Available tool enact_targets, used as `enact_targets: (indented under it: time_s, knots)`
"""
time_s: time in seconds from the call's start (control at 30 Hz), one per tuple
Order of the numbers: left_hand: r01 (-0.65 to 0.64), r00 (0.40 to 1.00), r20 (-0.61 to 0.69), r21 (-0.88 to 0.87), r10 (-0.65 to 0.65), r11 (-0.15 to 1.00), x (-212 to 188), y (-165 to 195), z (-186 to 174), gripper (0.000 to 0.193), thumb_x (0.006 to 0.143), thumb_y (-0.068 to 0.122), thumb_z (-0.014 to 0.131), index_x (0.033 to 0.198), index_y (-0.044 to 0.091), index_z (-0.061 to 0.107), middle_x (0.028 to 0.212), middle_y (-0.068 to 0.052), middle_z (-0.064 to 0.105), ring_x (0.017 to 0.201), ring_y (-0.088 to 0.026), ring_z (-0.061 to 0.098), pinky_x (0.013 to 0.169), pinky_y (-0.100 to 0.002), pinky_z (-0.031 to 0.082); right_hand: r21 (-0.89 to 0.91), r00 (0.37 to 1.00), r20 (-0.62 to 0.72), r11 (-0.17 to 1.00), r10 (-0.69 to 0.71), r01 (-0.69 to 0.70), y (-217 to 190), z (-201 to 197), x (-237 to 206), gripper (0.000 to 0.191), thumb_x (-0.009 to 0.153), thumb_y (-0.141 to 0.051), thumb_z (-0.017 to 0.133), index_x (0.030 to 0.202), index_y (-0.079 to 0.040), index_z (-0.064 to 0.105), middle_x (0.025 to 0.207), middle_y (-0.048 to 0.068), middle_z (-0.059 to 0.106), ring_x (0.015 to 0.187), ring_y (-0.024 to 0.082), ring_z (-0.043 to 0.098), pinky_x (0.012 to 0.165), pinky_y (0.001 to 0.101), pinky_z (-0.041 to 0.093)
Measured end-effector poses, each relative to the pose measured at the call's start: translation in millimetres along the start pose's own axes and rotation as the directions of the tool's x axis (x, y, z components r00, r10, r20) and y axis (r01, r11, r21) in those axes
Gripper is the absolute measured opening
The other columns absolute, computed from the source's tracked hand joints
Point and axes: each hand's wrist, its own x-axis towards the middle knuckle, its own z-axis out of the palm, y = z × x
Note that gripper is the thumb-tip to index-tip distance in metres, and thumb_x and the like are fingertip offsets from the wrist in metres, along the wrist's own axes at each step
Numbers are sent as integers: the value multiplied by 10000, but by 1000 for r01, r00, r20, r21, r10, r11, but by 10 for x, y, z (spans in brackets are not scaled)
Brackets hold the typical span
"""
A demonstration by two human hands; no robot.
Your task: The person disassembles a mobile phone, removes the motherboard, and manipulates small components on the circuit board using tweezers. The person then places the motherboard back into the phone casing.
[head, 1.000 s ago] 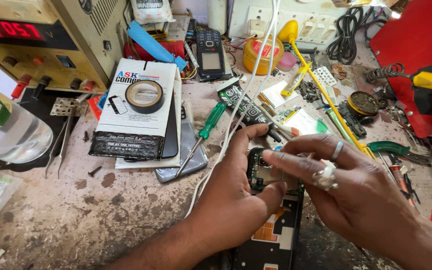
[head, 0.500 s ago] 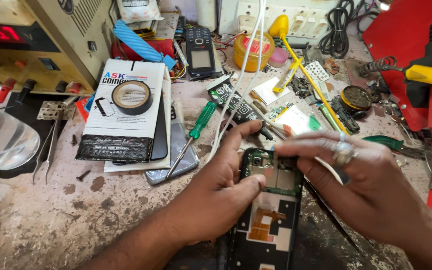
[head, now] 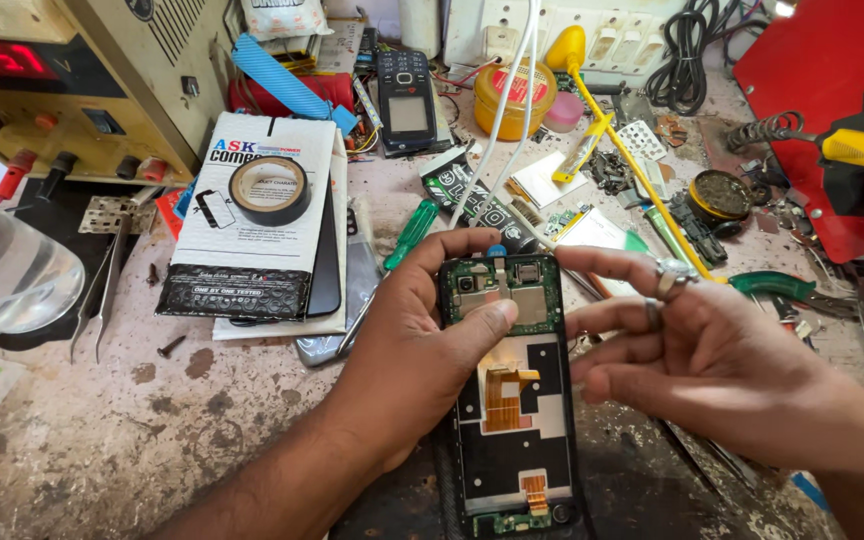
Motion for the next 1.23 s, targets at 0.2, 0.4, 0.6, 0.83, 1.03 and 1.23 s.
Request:
enact_targets:
  time_s: [0.2, 0.4, 0.6, 0.83, 1.03, 1.23]
  knots:
    - [-26, 1000, 12, -26, 27, 999, 0, -1, -13, 511, 859, 22, 679, 1350, 68, 548, 1081, -84, 725, 917, -102, 695, 786, -270, 605, 8, 990, -132, 999, 55, -54, 105, -12, 65, 801, 900, 113, 720, 1614, -117, 440, 1131, 110, 691, 982, 189, 692, 863, 344, 600]
    - [-21, 999, 47, -81, 25, 996, -1, -19, -7, 450, 862, 37, 697, 1299, 13, 594, 1003, -77, 754, 843, -99, 712, 749, -267, 613, -121, 976, -219, 992, -1, -27, 127, -10, 48, 691, 931, 44, 717, 1567, -90, 485, 1021, 107, 744, 911, 164, 712, 785, 320, 604]
    - [32, 997, 64, -10, -32, 999, 28, 21, -38, 370, 846, 87, 737, 1184, -10, 625, 899, -65, 751, 759, -101, 696, 660, -266, 586, -207, 972, -206, 976, -111, 68, 94, -15, 37, 672, 956, 50, 710, 1584, -53, 494, 1035, 104, 728, 942, 142, 685, 805, 282, 566]
    - [117, 993, 27, 61, -118, 991, 59, -40, -88, 351, 786, 129, 742, 1107, 17, 655, 904, -57, 731, 736, -91, 669, 638, -262, 566, -851, 820, -358, 517, -446, -91, 33, 262, 9, 264, 951, -191, 751, 1180, -75, 688, 961, -4, 734, 808, 46, 725, 675, 233, 599]
    - [137, 990, 20, 110, -140, 984, 86, -13, -87, 393, 800, 130, 716, 1174, 42, 632, 931, -56, 727, 773, -105, 676, 670, -277, 576, -849, 888, -396, 462, -233, -258, -163, 398, -16, 276, 860, -332, 794, 1070, -155, 818, 767, -41, 759, 683, 94, 719, 534, 296, 578]
    - [78, 994, 72, 114, -87, 990, 233, 1007, 256, 525, 798, 122, 702, 1310, 59, 602, 1034, -77, 741, 845, -104, 703, 727, -274, 602, -963, 948, -254, 144, -194, -229, 6, 407, -26, 1090, 434, -711, 938, 1296, -129, 614, 830, 77, 691, 727, 192, 725, 660, 367, 571]
